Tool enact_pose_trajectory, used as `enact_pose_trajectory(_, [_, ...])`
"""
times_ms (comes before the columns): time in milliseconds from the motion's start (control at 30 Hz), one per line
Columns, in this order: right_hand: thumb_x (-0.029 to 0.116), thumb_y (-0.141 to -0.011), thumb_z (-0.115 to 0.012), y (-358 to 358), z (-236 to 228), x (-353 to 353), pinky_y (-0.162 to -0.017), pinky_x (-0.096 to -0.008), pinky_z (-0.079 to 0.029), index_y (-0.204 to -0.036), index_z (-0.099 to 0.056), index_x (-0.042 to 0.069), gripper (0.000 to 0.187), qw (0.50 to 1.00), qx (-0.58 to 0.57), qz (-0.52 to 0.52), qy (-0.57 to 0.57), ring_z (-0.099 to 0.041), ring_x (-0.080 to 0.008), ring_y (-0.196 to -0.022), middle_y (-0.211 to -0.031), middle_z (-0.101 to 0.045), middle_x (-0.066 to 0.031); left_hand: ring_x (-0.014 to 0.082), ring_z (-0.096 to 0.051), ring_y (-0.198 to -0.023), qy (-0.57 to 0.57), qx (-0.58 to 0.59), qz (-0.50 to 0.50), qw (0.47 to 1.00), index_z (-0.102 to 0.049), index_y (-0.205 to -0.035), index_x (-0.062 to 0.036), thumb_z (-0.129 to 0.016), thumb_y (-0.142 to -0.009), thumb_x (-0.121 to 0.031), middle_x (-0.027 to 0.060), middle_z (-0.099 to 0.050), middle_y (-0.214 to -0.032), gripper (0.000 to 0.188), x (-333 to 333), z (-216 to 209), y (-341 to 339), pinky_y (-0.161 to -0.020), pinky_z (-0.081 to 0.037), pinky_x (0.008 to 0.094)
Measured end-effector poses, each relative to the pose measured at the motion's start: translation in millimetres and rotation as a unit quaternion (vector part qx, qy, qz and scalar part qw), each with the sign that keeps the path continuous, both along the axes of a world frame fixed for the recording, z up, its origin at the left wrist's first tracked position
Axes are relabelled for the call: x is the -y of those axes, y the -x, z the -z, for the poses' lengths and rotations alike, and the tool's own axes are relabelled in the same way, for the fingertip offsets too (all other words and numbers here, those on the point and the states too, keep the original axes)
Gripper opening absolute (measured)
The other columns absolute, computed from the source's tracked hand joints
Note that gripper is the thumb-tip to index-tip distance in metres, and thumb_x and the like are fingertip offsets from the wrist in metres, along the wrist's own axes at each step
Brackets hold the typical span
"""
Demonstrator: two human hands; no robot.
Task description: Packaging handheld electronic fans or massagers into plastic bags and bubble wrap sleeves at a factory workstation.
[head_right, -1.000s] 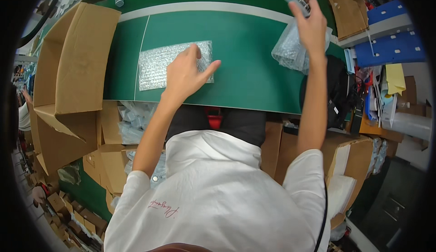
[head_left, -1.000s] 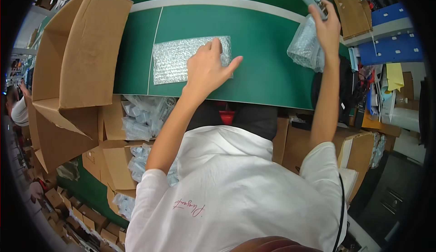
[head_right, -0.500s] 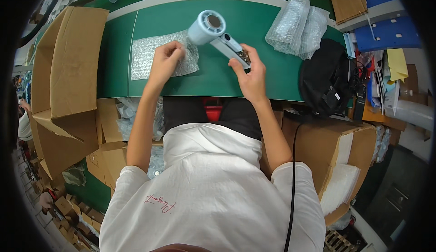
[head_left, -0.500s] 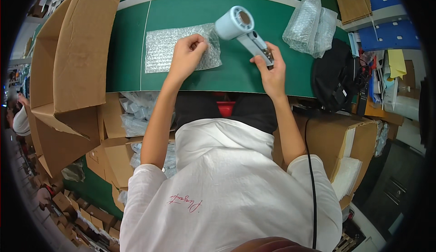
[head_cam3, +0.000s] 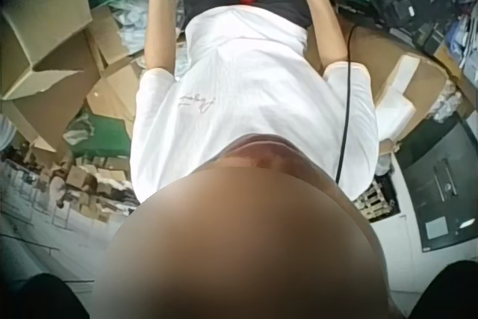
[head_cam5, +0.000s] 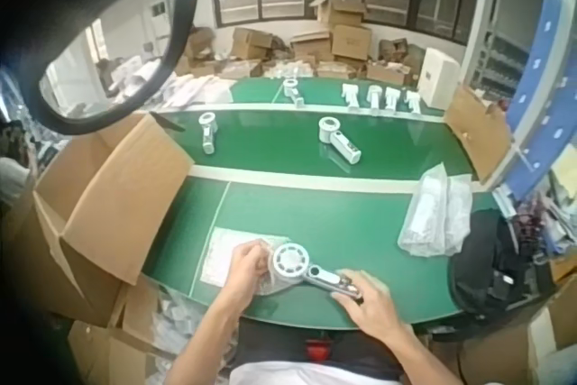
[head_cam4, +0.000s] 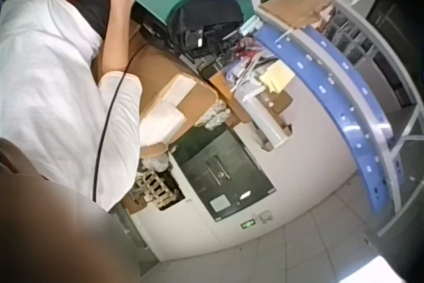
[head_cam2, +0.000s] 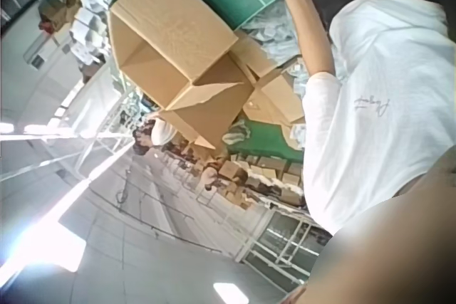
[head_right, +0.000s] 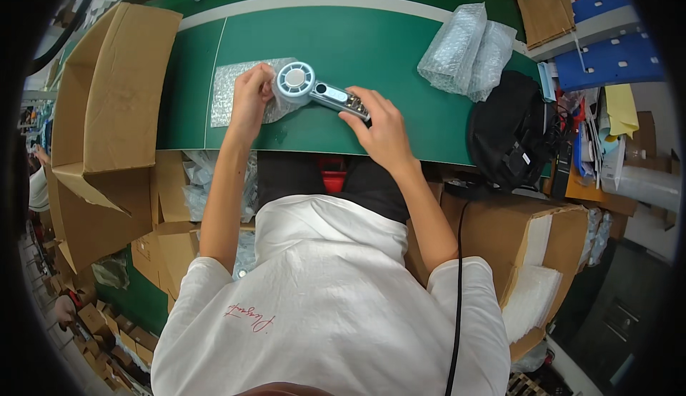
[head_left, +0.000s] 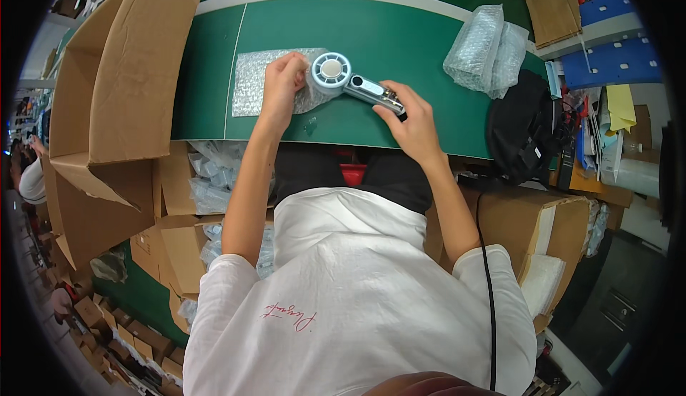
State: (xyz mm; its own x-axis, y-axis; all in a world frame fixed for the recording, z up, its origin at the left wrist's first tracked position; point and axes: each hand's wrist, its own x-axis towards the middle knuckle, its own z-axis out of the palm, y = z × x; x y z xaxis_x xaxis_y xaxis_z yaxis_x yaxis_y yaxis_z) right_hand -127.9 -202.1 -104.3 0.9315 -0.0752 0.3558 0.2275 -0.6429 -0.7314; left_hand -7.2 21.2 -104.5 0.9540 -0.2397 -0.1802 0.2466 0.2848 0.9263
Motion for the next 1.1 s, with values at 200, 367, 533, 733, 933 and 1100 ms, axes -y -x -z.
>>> enact_pose_trajectory(200, [0.006, -0.081, -0.073, 6.9, -58.2, -6.9, -0.07, -0.0318, -0.049, -0.119, -0.067, 0.001, 0.039, 0.992, -0.121, -0.016, -0.014, -0.062, -0.0215, -0.074, -0.094, -0.071, -0.0106, 0.0135, -0.043, -0.055, -0.318, 0.243, 0.037, 0.916, -0.06, -0.076, -0.0005, -0.058, -0.08, -0.008, 0.0035, -0.05, -0.062, 0.009, 14.3, -42.7, 23.7, -0.054, -0.036, 0.0269])
enact_pose_trajectory(367, [0.004, -0.08, -0.072, 1.5, -90.2, -17.0, -0.061, -0.0347, -0.048, -0.122, -0.066, 0.003, 0.043, 0.989, -0.104, -0.041, 0.099, -0.059, -0.0239, -0.064, -0.093, -0.072, -0.0117, 0.0144, -0.04, -0.057, -0.379, 0.378, 0.067, 0.842, -0.059, -0.079, 0.0004, -0.059, -0.08, -0.005, 0.003, -0.05, -0.063, 0.006, 35.6, -67.7, 44.5, -0.054, -0.037, 0.0276])
enact_pose_trajectory(533, [0.005, -0.088, -0.064, 17.5, -61.3, 10.3, -0.042, -0.022, -0.035, -0.128, -0.062, -0.003, 0.041, 0.978, -0.05, 0.059, -0.193, -0.058, -0.014, -0.054, -0.092, -0.072, -0.018, 0.0252, -0.05, -0.063, -0.294, 0.379, 0.06, 0.875, -0.057, -0.082, -0.0024, -0.062, -0.081, -0.007, 0.0092, -0.056, -0.074, 0.008, 24.4, -72.5, 48.4, -0.06, -0.042, 0.0358])
enact_pose_trajectory(733, [0.026, -0.103, -0.049, 65.0, -23.2, 3.8, -0.035, -0.018, -0.028, -0.118, -0.056, -0.001, 0.031, 0.461, -0.181, -0.003, -0.869, -0.038, -0.0041, -0.041, -0.086, -0.067, -0.0085, 0.0249, -0.049, -0.069, -0.255, 0.499, 0.065, 0.825, -0.053, -0.083, -0.0056, -0.066, -0.077, -0.007, 0.0072, -0.049, -0.08, 0.014, 62.6, -56.9, 119.4, -0.062, -0.044, 0.0346])
enact_pose_trajectory(933, [0.033, -0.105, -0.045, 77.9, -46.1, 3.4, -0.042, -0.0198, -0.033, -0.131, -0.05, 0.001, 0.042, 0.562, -0.158, -0.072, -0.809, -0.043, -0.008, -0.046, -0.099, -0.068, -0.0108, 0.0234, -0.049, -0.073, -0.229, 0.524, 0.034, 0.819, -0.051, -0.082, -0.006, -0.062, -0.084, -0.008, 0.0064, -0.047, -0.082, 0.012, 74.8, -65.9, 115.1, -0.064, -0.043, 0.0329])
enact_pose_trajectory(1100, [0.019, -0.099, -0.057, 72.2, -62.7, -10.8, -0.046, -0.019, -0.038, -0.143, -0.039, 0.002, 0.051, 0.804, -0.143, -0.039, -0.576, -0.047, -0.0082, -0.051, -0.107, -0.067, -0.0121, 0.0211, -0.046, -0.065, -0.124, 0.41, 0.016, 0.903, -0.051, -0.079, -0.0033, -0.059, -0.084, -0.005, 0.006, -0.05, -0.077, 0.009, 81.8, -68.4, 93.4, -0.06, -0.04, 0.0326])
